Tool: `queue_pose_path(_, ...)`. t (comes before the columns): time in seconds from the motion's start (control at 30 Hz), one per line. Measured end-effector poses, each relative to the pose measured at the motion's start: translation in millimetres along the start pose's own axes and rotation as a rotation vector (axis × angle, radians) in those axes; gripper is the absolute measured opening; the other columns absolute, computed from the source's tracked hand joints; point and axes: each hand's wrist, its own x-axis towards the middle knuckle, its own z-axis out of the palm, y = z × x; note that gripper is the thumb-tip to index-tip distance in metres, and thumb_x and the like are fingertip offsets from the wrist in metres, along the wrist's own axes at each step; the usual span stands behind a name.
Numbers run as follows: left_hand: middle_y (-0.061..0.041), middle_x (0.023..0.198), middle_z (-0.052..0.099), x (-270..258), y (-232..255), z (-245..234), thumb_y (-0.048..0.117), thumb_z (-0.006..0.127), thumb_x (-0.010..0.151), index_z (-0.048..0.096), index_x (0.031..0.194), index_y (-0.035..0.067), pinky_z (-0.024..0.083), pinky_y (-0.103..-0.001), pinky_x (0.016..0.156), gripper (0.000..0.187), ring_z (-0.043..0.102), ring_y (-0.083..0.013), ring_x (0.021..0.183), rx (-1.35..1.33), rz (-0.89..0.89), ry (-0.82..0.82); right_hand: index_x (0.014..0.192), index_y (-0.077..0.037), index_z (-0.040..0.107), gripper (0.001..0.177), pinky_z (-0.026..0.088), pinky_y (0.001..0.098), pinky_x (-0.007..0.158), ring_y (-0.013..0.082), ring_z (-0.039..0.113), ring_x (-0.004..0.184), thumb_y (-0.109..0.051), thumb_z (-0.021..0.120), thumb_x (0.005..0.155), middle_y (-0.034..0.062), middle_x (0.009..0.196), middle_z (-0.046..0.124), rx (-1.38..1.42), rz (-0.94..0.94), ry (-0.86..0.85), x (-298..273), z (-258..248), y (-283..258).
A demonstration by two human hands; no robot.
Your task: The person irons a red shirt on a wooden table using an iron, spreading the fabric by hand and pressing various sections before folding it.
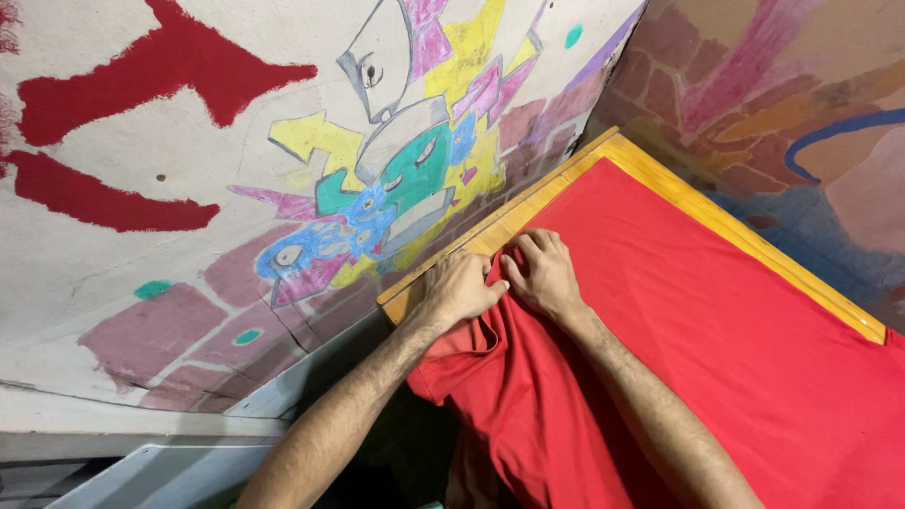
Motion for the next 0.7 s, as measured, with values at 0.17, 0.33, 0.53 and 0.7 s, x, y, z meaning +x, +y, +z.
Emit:
queue_pose_path(0.17,-0.017,0.069,0.071,-5.3,-15.4,24.4,0.039,0.082,0.069,0.075,0.065,0.007,0.054,-0.051,0.072,0.033,0.069,-0.0362,0.075,0.019,0.257,0.331,0.102,-0.007,0.069,0.021,0.049,0.0479,0.094,0.0346,0.06,0.11,-0.025,0.072,0.092,0.0142,0.112,0.065,-0.05,-0.056,0.03,3.1,-2.6,-3.3)
queue_pose_path(0.33,-0.016,0.064,0.068,-15.5,-30.3,16.9,0.041,0.077,0.08,0.073,0.069,0.007,0.054,-0.048,0.063,0.036,0.068,-0.0332,0.063,-0.101,0.114,0.18,0.103,-0.007,0.069,0.021,0.049,0.048,0.092,0.0352,0.059,0.11,-0.025,0.072,0.092,0.0142,0.112,0.065,-0.061,-0.068,0.035,3.9,-5.4,-8.7)
queue_pose_path(0.53,-0.018,0.056,0.062,-29.9,-52.3,1.9,0.037,0.076,0.083,0.066,0.062,0.001,0.05,-0.046,0.056,0.042,0.065,-0.0302,0.053,-0.171,0.055,0.022,0.103,-0.008,0.068,0.02,0.049,0.0476,0.091,0.0351,0.06,0.11,-0.024,0.071,0.093,0.0138,0.111,0.065,-0.073,-0.081,0.031,4.6,-8.9,-12.0)
queue_pose_path(0.7,-0.017,0.061,0.063,-50.9,-59.6,-18.0,0.041,0.075,0.086,0.067,0.067,0.003,0.051,-0.048,0.062,0.043,0.066,-0.0318,0.06,-0.075,-0.038,-0.026,0.103,-0.009,0.069,0.017,0.051,0.0475,0.092,0.0347,0.061,0.109,-0.024,0.07,0.094,0.013,0.108,0.065,-0.115,-0.083,-0.031,6.6,-8.7,-12.4)
